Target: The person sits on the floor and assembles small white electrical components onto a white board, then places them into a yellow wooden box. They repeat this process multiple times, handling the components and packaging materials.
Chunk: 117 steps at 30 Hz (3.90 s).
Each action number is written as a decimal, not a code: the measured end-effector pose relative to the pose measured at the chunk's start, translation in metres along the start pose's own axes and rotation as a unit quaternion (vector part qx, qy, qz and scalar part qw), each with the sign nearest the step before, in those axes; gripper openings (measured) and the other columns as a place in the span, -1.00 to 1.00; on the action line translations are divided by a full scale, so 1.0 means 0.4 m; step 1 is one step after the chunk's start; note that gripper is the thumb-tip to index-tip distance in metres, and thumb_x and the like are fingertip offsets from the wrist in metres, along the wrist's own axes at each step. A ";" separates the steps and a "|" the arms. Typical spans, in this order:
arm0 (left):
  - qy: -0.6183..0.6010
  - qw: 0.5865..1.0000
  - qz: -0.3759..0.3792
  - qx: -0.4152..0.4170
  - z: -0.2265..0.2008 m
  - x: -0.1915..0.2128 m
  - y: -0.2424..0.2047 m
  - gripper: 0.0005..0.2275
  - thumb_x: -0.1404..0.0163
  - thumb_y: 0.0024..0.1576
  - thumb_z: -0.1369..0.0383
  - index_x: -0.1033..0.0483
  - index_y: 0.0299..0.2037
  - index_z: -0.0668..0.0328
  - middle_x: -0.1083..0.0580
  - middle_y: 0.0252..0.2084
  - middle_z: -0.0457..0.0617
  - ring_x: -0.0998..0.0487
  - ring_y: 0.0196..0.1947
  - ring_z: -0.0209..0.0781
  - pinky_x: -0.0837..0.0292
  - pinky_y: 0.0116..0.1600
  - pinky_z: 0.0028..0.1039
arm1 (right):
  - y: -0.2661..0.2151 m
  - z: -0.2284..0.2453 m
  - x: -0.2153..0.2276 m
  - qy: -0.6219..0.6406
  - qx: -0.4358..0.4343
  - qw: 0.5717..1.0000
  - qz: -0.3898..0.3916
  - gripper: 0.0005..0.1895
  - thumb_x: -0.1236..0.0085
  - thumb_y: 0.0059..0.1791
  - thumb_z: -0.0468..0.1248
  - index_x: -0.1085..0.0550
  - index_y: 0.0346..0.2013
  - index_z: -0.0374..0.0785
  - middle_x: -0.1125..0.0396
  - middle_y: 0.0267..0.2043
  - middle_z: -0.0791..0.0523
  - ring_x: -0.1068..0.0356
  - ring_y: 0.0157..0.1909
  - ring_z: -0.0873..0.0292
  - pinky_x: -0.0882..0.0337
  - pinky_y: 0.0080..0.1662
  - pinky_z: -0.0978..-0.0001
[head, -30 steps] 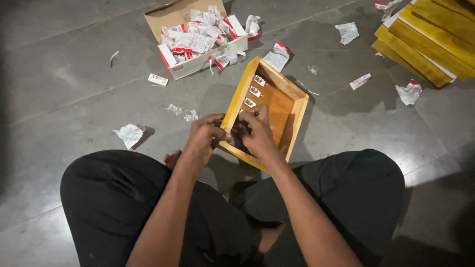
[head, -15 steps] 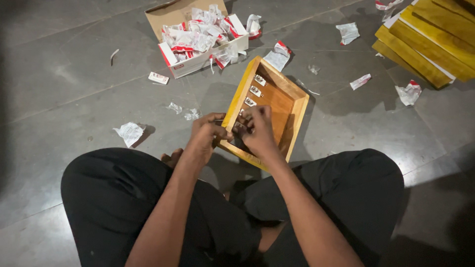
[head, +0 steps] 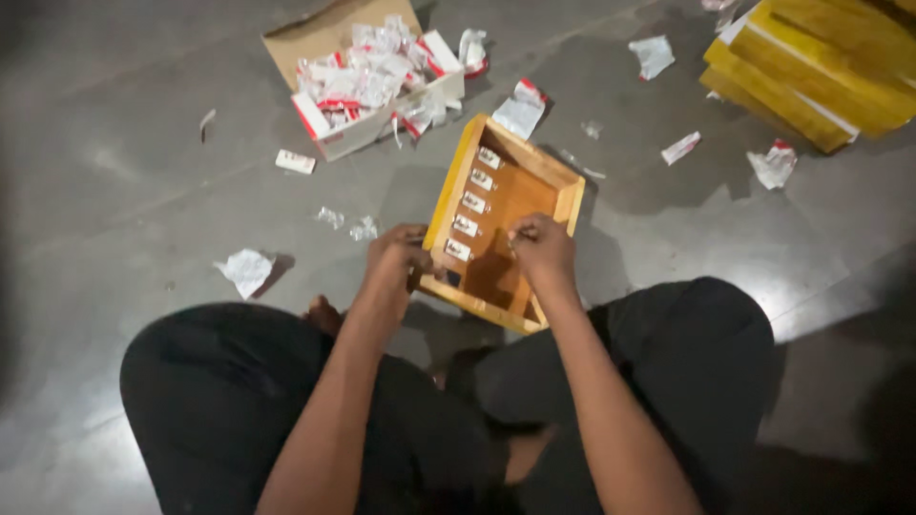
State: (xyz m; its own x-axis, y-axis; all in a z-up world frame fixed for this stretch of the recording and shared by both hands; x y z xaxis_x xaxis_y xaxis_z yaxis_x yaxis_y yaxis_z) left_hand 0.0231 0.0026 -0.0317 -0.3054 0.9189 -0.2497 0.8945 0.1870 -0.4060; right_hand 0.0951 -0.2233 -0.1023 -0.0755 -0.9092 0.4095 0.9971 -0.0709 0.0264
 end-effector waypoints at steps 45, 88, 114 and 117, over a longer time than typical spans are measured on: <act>0.030 0.998 -0.046 -0.007 -0.018 0.012 0.007 -0.53 0.01 -0.29 0.58 -0.52 -0.07 0.52 -0.52 -0.47 0.16 -0.54 -0.57 -0.09 -0.41 -0.41 -0.42 | -0.079 0.186 0.018 -0.494 -0.042 0.850 0.177 -0.47 -0.45 -0.23 -0.01 -0.57 0.02 0.11 -0.29 0.13 0.05 -0.18 0.27 -0.07 -0.20 0.20 -0.04; -0.020 0.999 -0.044 -0.024 0.015 0.015 0.014 -0.55 0.00 -0.29 0.58 -0.56 -0.10 0.48 -0.51 -0.52 0.14 -0.54 -0.61 -0.12 -0.42 -0.45 -0.48 | -0.123 0.196 -0.110 0.022 0.180 0.980 0.085 -0.75 -0.14 -0.16 -0.55 -0.48 -0.20 -0.36 -0.35 -0.22 0.02 -0.44 -0.23 0.08 -0.42 -0.14 0.32; -0.037 0.998 -0.053 -0.011 0.030 0.029 0.034 -0.63 0.05 -0.24 0.58 -0.54 -0.17 0.54 -0.48 -0.52 0.15 -0.50 -0.61 -0.11 -0.43 -0.42 -0.43 | -0.126 0.195 -0.114 0.011 0.212 0.972 0.104 -0.74 -0.20 -0.14 -0.54 -0.49 -0.17 -0.35 -0.38 -0.12 0.02 -0.46 -0.11 0.04 -0.46 -0.11 0.26; -0.057 0.997 -0.048 -0.003 0.029 0.024 0.029 -0.62 0.09 -0.24 0.58 -0.52 -0.17 0.56 -0.47 -0.54 0.16 -0.50 -0.63 -0.08 -0.45 -0.46 -0.34 | -0.101 0.164 -0.110 0.075 0.105 0.985 0.117 -0.78 -0.20 -0.08 -0.47 -0.51 -0.15 -0.29 -0.45 -0.14 0.10 -0.46 -0.15 0.18 -0.49 -0.08 0.32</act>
State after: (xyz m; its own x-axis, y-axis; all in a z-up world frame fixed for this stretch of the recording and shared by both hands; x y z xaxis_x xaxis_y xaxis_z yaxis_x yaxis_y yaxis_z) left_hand 0.0269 0.0096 -0.0492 -0.4249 0.8512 -0.3080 0.8608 0.2747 -0.4284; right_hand 0.0586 -0.1537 -0.0614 0.1728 -0.9417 0.2886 0.9651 0.2205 0.1417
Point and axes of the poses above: each hand's wrist, its own y-axis towards the middle knuckle, its own x-axis out of the back of the hand, z = x × y, the point moved 2 cm from there along y, towards the middle knuckle
